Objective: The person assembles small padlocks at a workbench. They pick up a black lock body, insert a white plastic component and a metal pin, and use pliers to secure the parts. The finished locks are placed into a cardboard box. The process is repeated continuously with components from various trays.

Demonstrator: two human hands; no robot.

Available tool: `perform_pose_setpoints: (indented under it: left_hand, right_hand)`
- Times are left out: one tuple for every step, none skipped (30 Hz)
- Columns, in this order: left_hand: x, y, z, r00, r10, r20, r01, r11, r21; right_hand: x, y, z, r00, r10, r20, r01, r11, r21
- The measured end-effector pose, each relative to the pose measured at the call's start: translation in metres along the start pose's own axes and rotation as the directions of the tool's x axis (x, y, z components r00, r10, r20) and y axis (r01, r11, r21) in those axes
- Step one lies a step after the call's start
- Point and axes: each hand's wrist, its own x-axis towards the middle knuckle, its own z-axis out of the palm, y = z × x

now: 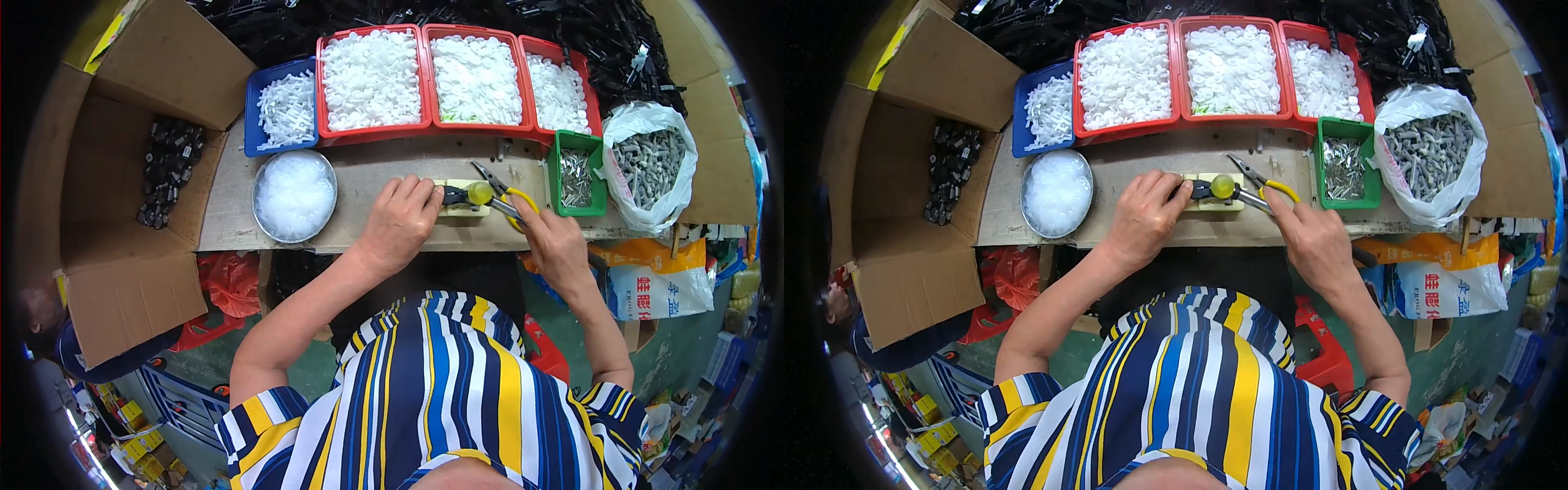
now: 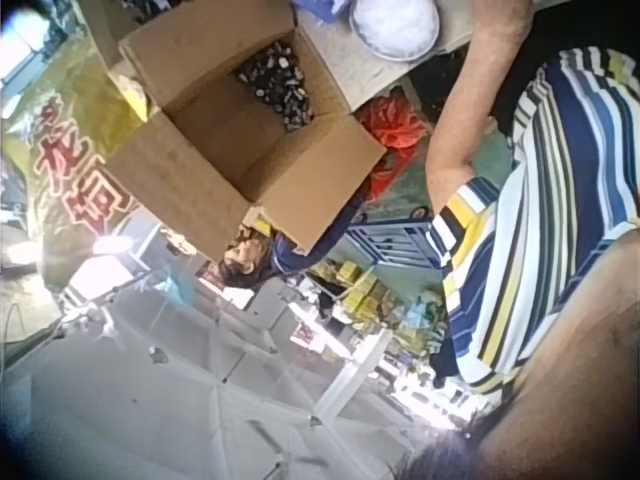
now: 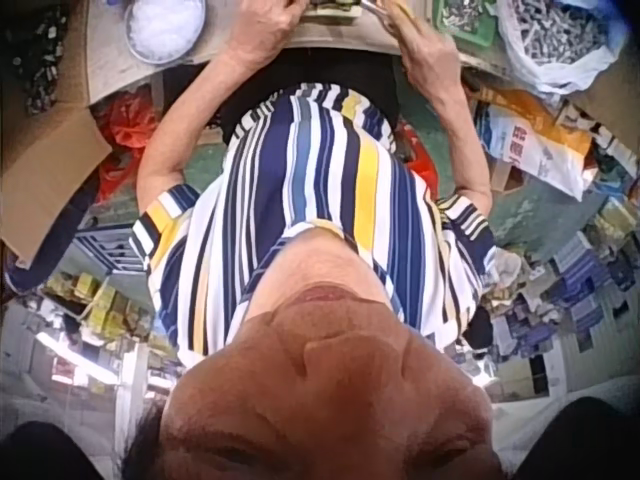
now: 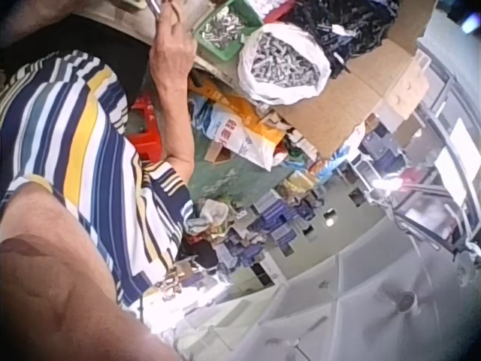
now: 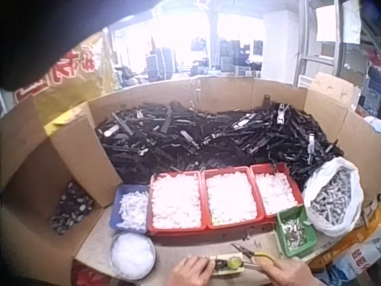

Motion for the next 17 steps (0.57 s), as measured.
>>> perform_pose_setpoints:
  left_hand:
    - [-0.002,0.002,0.000,1.000,-0.001,0.008,0.001,1.000,0.009]
    - [-0.002,0.003,0.001,1.000,-0.004,0.006,0.004,1.000,0.024]
    - [-0.002,0.004,0.001,1.000,-0.008,0.004,0.008,0.999,0.039]
    - [0.000,0.004,0.000,1.000,-0.004,-0.003,0.004,0.998,0.057]
    - [0.000,0.005,0.000,1.000,-0.007,0.006,0.006,0.998,0.062]
    - [0.000,0.005,0.000,1.000,-0.010,0.016,0.009,0.998,0.068]
    - [0.000,0.006,0.000,1.000,-0.015,0.021,0.013,0.997,0.074]
    - [0.001,0.007,-0.001,1.000,-0.008,-0.004,0.008,0.997,0.077]
    - [0.002,0.008,-0.002,1.000,-0.001,-0.029,0.003,0.997,0.080]
    - [0.000,0.011,-0.001,0.999,-0.002,-0.051,0.006,0.997,0.082]
    - [-0.003,0.016,-0.001,0.998,-0.024,-0.051,0.026,0.999,0.031]
    - [-0.008,0.022,0.001,0.998,-0.047,-0.051,0.046,0.999,-0.020]
    - [-0.011,0.027,0.003,0.997,-0.063,-0.051,0.059,0.996,-0.072]
    - [-0.013,0.032,0.006,0.997,-0.049,-0.064,0.044,0.996,-0.080]
    - [-0.016,0.036,0.010,0.996,-0.036,-0.076,0.029,0.996,-0.088]
    - [-0.018,0.038,0.013,0.996,-0.026,-0.089,0.017,0.995,-0.094]
    - [-0.020,0.039,0.015,0.997,-0.030,-0.070,0.024,0.997,-0.075]
  right_hand:
    - [0.001,-0.004,-0.010,0.999,-0.012,-0.040,0.011,1.000,-0.003]
    - [0.002,-0.005,-0.011,0.993,0.016,-0.117,-0.008,0.998,0.063]
    - [0.003,-0.005,-0.011,0.981,0.048,-0.190,-0.024,0.991,0.129]
    - [0.004,-0.005,-0.012,0.960,0.087,-0.267,-0.036,0.981,0.191]
    - [0.004,-0.005,-0.011,0.971,0.066,-0.232,-0.031,0.988,0.149]
    - [0.002,-0.002,-0.005,0.987,0.043,-0.152,-0.025,0.993,0.116]
    - [0.004,0.001,0.001,0.997,0.020,-0.071,-0.014,0.997,0.080]
    - [0.005,0.002,0.003,1.000,0.000,0.012,0.000,0.999,0.046]
    - [0.004,0.000,-0.004,1.000,0.007,0.006,-0.008,0.999,0.034]
    - [0.009,-0.002,-0.010,0.998,0.014,-0.060,-0.008,0.995,0.095]
    - [0.017,-0.001,-0.014,0.992,0.025,-0.126,-0.005,0.988,0.157]
    - [0.025,-0.002,-0.017,0.981,0.039,-0.190,0.003,0.976,0.219]
    - [0.033,-0.004,-0.019,0.950,0.043,-0.311,0.048,0.959,0.278]
    - [0.040,-0.007,-0.018,0.936,0.025,-0.351,0.085,0.952,0.295]
    - [0.046,-0.011,-0.016,0.921,0.008,-0.390,0.124,0.942,0.311]
    - [0.053,-0.018,-0.012,0.904,-0.010,-0.428,0.165,0.931,0.325]
    - [0.055,-0.019,-0.012,0.903,-0.015,-0.428,0.169,0.930,0.325]
